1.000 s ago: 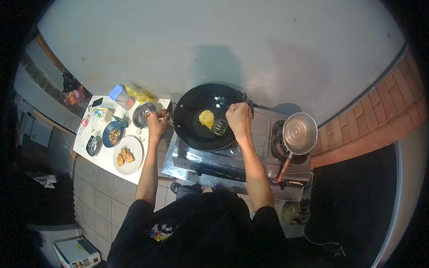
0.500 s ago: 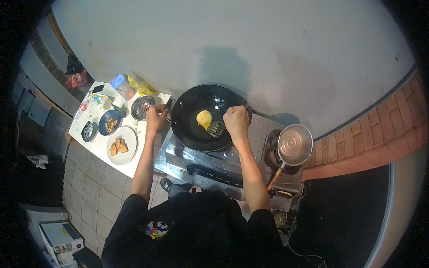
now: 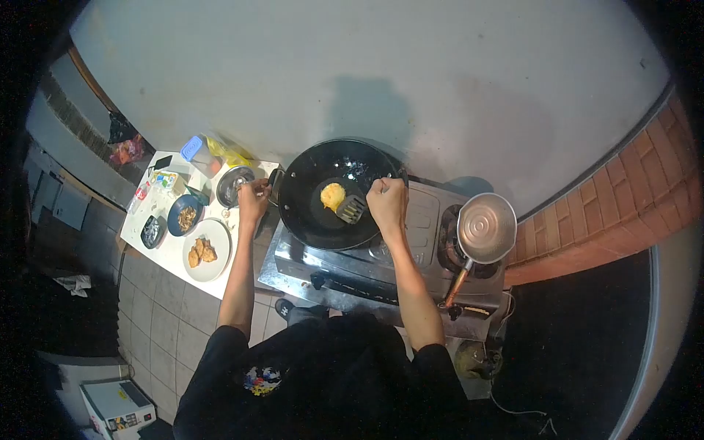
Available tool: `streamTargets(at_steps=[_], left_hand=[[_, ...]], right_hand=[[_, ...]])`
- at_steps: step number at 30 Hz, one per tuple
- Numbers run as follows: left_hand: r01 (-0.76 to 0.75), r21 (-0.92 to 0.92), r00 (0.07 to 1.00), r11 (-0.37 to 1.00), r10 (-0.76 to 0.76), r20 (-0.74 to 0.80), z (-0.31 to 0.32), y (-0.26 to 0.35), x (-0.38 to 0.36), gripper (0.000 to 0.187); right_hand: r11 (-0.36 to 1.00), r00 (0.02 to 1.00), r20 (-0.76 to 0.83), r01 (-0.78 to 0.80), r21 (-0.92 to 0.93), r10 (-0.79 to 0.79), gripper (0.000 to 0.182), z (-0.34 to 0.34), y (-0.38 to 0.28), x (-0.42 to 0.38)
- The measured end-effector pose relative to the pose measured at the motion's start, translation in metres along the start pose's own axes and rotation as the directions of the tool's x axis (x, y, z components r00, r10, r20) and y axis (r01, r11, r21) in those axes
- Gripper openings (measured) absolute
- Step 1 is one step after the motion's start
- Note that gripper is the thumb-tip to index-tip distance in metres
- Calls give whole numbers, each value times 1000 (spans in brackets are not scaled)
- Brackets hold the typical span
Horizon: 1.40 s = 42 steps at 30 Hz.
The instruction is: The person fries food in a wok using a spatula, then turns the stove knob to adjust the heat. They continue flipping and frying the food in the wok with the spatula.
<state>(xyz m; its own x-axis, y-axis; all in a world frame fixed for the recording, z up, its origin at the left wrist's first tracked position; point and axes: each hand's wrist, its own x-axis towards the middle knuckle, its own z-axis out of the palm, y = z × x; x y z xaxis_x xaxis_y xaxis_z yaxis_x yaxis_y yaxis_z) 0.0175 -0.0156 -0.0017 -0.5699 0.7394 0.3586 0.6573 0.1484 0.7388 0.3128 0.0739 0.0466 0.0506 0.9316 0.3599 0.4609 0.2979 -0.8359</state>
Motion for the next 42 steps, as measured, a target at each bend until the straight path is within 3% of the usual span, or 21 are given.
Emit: streamTargets(at_steps=[5,10,14,21,25,32,34,38,40,42], left_hand=[[5,136,998,991,-13,64,-5,6,1,22],[-21,35,1000,999,20,9,0,-4,2,22],[15,-10,1000,1000,-15,-3,2,-4,-1,22],[-9,-39,1000,999,10,13,-2,-1,-3,22],[14,-1,999,1000,-14,34,-2,-2,-3,23],[2,3,1000,1000,-2,20,-4,3,-3,23],[-10,7,1000,1000,9,25,-5,2,-3,23],[30,-19,999,999,-29,38,-5,4,-3,23],[27,-18,999,999,-26,26,-2,0,-2,24],[20,-18,999,1000,-19,25,-1,-2,-2,24]], right_hand=[[985,996,39,-90,145,85,21,18,20,2],[952,993,43,-116,282,109,20,42,35,-4],[953,990,49,-138,270,129,20,50,44,-7],[987,999,37,-27,158,21,20,30,5,-14],[990,997,64,37,138,-46,19,34,15,-12],[988,997,71,16,151,-27,19,38,18,-4],[979,986,152,-94,181,66,19,40,24,0],[950,990,127,-89,299,53,22,28,26,-9],[842,938,223,-339,420,266,26,1,-6,-16],[858,944,216,-318,404,248,26,-1,1,-18]])
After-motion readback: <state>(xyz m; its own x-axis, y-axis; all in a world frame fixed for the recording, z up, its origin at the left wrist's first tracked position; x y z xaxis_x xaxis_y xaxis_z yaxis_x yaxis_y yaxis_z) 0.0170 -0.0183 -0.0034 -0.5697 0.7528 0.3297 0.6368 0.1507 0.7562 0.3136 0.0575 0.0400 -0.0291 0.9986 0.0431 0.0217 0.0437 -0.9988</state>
